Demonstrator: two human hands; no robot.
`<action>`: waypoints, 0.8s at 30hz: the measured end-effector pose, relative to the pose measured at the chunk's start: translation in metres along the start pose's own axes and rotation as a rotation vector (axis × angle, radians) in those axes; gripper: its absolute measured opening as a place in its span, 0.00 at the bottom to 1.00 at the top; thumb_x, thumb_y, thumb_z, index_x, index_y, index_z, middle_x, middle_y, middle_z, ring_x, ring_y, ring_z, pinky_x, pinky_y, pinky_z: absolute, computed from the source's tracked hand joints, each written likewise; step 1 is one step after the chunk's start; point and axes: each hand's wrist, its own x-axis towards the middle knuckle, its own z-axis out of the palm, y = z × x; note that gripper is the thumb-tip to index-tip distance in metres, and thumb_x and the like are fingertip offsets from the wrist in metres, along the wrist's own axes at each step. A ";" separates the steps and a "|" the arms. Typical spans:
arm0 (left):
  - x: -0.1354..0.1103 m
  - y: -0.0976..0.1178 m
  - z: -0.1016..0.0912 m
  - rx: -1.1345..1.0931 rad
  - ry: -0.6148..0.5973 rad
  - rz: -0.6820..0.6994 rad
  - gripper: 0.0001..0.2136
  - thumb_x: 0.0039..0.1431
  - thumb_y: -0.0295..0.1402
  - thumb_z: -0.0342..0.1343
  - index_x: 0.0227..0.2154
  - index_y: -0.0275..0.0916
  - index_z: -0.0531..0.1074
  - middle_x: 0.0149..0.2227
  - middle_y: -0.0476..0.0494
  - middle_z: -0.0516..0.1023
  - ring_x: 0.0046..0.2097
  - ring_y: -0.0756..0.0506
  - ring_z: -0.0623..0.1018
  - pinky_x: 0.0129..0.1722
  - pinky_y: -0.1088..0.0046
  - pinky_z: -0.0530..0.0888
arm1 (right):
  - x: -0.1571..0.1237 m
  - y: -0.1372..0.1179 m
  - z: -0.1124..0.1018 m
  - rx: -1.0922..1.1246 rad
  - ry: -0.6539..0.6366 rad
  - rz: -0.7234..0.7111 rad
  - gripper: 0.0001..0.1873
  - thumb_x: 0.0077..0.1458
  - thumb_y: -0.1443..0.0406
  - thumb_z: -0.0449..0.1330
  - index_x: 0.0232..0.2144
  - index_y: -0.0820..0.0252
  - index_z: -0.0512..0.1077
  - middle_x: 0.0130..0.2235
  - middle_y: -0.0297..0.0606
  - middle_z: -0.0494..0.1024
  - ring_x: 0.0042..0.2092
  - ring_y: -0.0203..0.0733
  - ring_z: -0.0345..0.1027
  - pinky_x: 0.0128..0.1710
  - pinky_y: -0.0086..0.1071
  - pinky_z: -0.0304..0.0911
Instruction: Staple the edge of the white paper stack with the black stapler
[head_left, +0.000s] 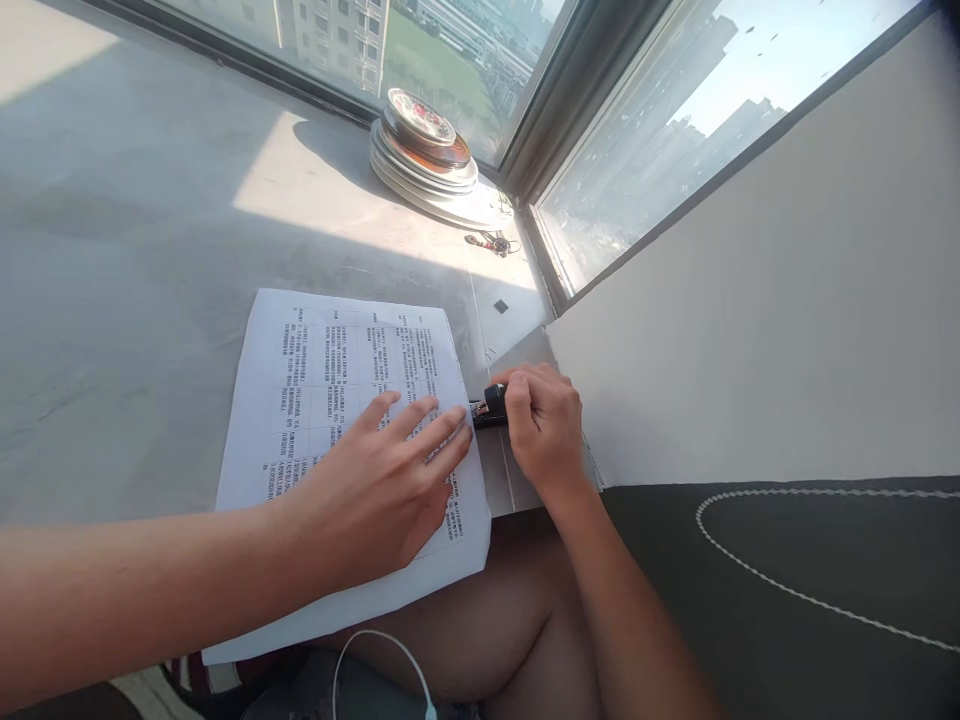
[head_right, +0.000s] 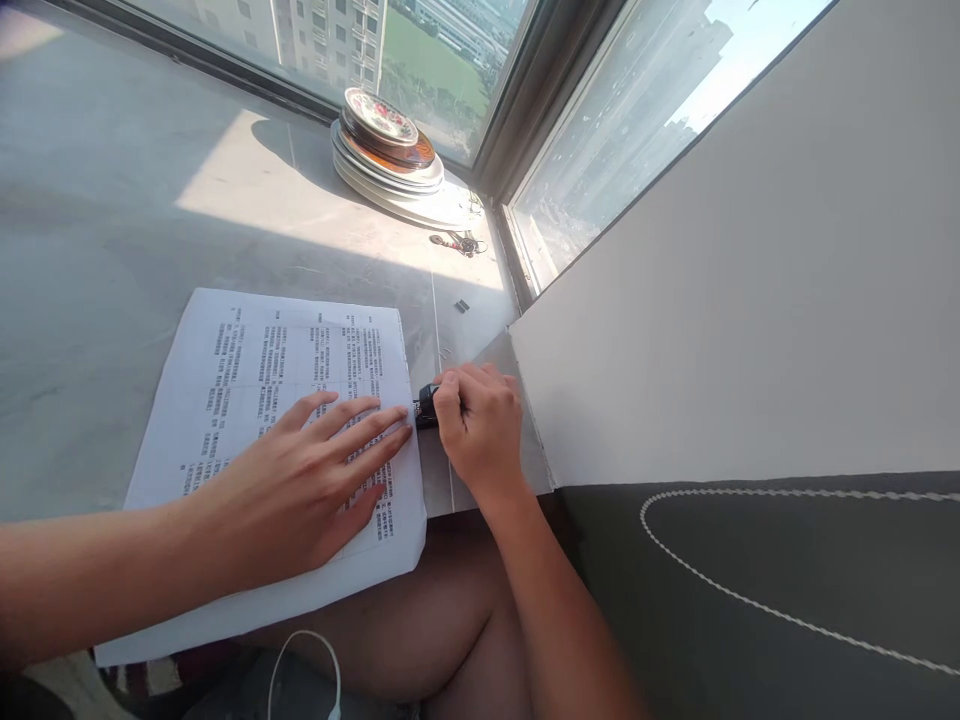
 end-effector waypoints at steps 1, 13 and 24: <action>0.000 0.000 0.000 0.005 -0.003 0.001 0.23 0.73 0.35 0.53 0.66 0.37 0.74 0.69 0.33 0.74 0.65 0.28 0.74 0.64 0.43 0.68 | 0.000 0.000 0.001 -0.014 0.003 -0.007 0.25 0.74 0.62 0.45 0.27 0.55 0.74 0.33 0.37 0.82 0.36 0.44 0.70 0.44 0.41 0.59; 0.000 0.000 0.001 -0.019 0.010 -0.003 0.23 0.72 0.35 0.53 0.66 0.35 0.74 0.68 0.30 0.74 0.65 0.26 0.75 0.63 0.40 0.69 | -0.002 -0.004 0.004 -0.133 0.015 -0.044 0.22 0.74 0.63 0.48 0.30 0.55 0.74 0.33 0.36 0.82 0.37 0.44 0.69 0.45 0.43 0.56; 0.001 0.000 0.000 -0.004 0.011 -0.004 0.22 0.73 0.35 0.52 0.65 0.37 0.75 0.68 0.32 0.75 0.65 0.28 0.75 0.63 0.43 0.69 | -0.002 -0.004 0.005 -0.197 0.008 -0.080 0.22 0.74 0.63 0.48 0.29 0.56 0.74 0.32 0.36 0.80 0.37 0.44 0.68 0.45 0.42 0.54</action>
